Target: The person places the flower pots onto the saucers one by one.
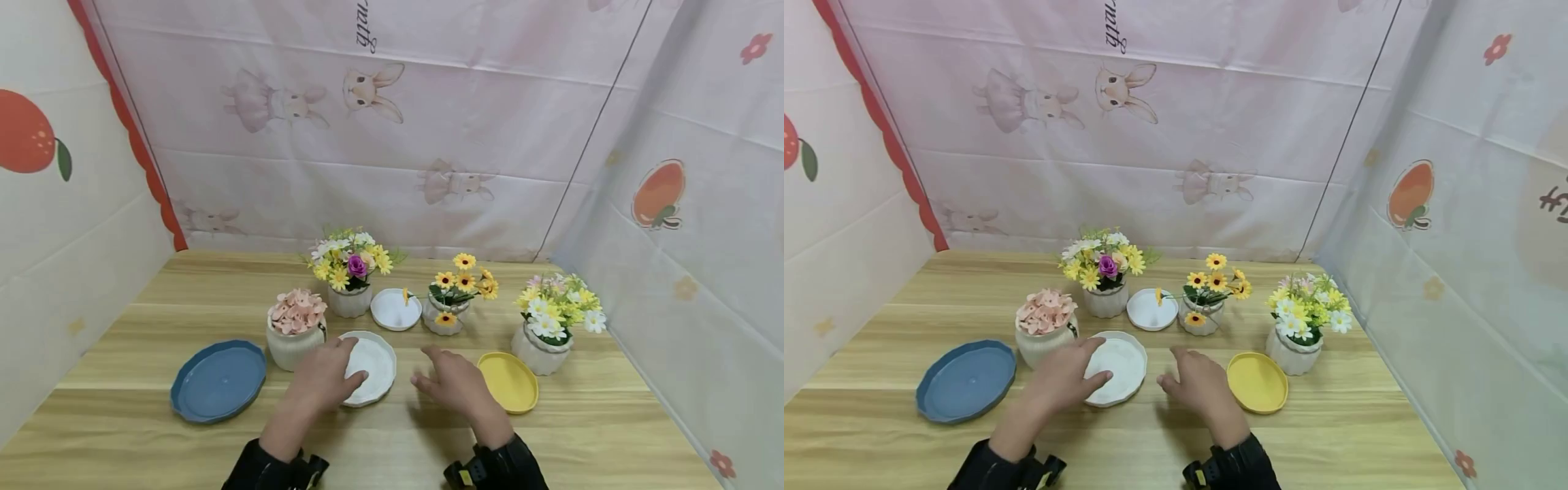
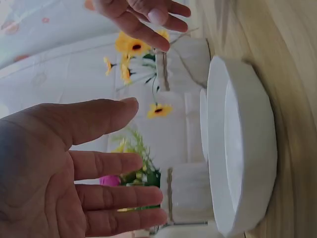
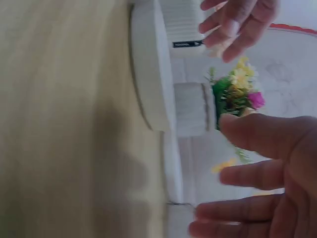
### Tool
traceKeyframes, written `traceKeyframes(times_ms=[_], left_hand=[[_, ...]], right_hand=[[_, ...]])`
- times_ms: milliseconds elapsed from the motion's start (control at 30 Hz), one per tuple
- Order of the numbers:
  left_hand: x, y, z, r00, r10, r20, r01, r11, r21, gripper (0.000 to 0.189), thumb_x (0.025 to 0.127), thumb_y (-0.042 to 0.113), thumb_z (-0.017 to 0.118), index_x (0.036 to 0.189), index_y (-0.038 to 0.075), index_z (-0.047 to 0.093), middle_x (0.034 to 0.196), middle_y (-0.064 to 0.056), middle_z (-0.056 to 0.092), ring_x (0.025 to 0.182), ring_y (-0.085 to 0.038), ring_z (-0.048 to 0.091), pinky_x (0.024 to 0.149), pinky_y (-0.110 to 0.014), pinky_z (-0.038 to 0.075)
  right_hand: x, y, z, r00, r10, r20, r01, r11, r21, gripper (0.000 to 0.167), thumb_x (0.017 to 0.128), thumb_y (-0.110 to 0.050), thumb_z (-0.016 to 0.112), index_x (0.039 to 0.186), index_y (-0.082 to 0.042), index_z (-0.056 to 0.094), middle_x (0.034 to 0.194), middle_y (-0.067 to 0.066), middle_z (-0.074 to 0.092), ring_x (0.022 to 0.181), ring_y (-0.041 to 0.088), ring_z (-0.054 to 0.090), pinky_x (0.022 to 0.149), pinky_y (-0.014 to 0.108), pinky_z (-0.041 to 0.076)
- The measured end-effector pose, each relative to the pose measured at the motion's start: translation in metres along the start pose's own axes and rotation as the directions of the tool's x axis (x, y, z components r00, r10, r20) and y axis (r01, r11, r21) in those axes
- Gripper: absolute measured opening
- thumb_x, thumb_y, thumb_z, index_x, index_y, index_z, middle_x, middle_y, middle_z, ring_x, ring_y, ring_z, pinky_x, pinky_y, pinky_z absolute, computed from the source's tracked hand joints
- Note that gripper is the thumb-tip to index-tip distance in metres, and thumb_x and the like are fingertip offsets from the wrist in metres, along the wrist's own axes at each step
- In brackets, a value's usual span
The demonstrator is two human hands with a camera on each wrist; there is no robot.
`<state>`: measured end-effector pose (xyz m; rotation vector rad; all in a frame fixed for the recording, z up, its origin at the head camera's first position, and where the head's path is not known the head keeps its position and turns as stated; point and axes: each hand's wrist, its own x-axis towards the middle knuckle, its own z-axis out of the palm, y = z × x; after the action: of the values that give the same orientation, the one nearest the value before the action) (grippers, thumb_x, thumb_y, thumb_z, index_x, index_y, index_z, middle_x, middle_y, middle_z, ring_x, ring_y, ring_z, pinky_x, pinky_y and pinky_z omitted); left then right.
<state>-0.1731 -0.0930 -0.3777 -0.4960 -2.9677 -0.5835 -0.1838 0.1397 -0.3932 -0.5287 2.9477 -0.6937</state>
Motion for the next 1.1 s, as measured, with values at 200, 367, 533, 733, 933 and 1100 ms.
traceKeyframes(times_ms=[200,367,533,733,933,1100], left_hand=[[-0.005,-0.017,-0.012,0.999,-0.028,0.045,0.034,0.99,-0.135,0.044,0.085,0.026,0.068,0.119,-0.001,0.058,0.114,-0.018,0.06,0.105,-0.033,0.056,0.085,-0.046,0.045],[-0.011,-0.035,-0.022,0.996,-0.063,0.065,0.076,0.973,-0.218,0.03,0.086,0.022,0.067,0.11,0.004,0.062,0.087,-0.006,0.063,0.075,-0.021,0.06,0.063,-0.037,0.048],[-0.015,-0.046,-0.028,0.996,-0.057,0.062,0.071,0.963,-0.258,0.02,0.085,0.015,0.066,0.102,0.004,0.064,0.064,0.003,0.051,0.053,-0.012,0.046,0.05,-0.03,0.04],[-0.014,-0.058,-0.041,0.996,-0.028,0.089,0.05,0.963,-0.263,0.019,0.084,0.009,0.063,0.1,0.0,0.064,0.074,-0.001,0.058,0.064,-0.014,0.053,0.055,-0.032,0.044],[-0.015,-0.074,-0.058,0.975,-0.113,0.193,0.16,0.954,-0.253,0.022,0.084,0.01,0.063,0.1,-0.004,0.062,0.094,-0.013,0.063,0.086,-0.029,0.06,0.066,-0.04,0.049],[-0.016,-0.086,-0.065,0.968,-0.126,0.218,0.179,0.954,-0.242,0.014,0.085,0.01,0.061,0.093,-0.001,0.061,0.089,-0.009,0.06,0.079,-0.026,0.056,0.063,-0.038,0.046]], right_hand=[[0.012,0.0,0.015,0.997,-0.06,-0.046,0.068,0.98,0.188,0.053,0.088,-0.025,0.065,0.132,0.0,0.048,0.128,0.018,0.051,0.116,0.033,0.049,0.092,0.048,0.04],[0.021,-0.004,0.027,0.986,-0.105,-0.129,0.14,0.944,0.299,0.048,0.089,-0.02,0.064,0.129,0.0,0.05,0.124,0.017,0.054,0.111,0.033,0.052,0.088,0.047,0.043],[0.024,-0.011,0.034,0.967,-0.129,-0.218,0.204,0.906,0.371,0.039,0.089,-0.017,0.063,0.123,-0.001,0.054,0.117,0.016,0.057,0.104,0.03,0.056,0.08,0.043,0.047],[0.029,-0.021,0.037,0.958,-0.143,-0.247,0.236,0.885,0.401,0.035,0.089,-0.014,0.063,0.12,0.0,0.055,0.114,0.017,0.058,0.1,0.028,0.057,0.077,0.041,0.048],[0.036,-0.028,0.043,0.972,-0.13,-0.196,0.211,0.852,0.48,0.036,0.089,-0.016,0.062,0.121,0.0,0.055,0.113,0.017,0.058,0.101,0.029,0.057,0.078,0.043,0.048],[0.043,-0.037,0.046,0.97,-0.138,-0.201,0.228,0.804,0.549,0.039,0.088,-0.011,0.064,0.121,0.004,0.053,0.112,0.022,0.058,0.099,0.032,0.058,0.079,0.044,0.049]])
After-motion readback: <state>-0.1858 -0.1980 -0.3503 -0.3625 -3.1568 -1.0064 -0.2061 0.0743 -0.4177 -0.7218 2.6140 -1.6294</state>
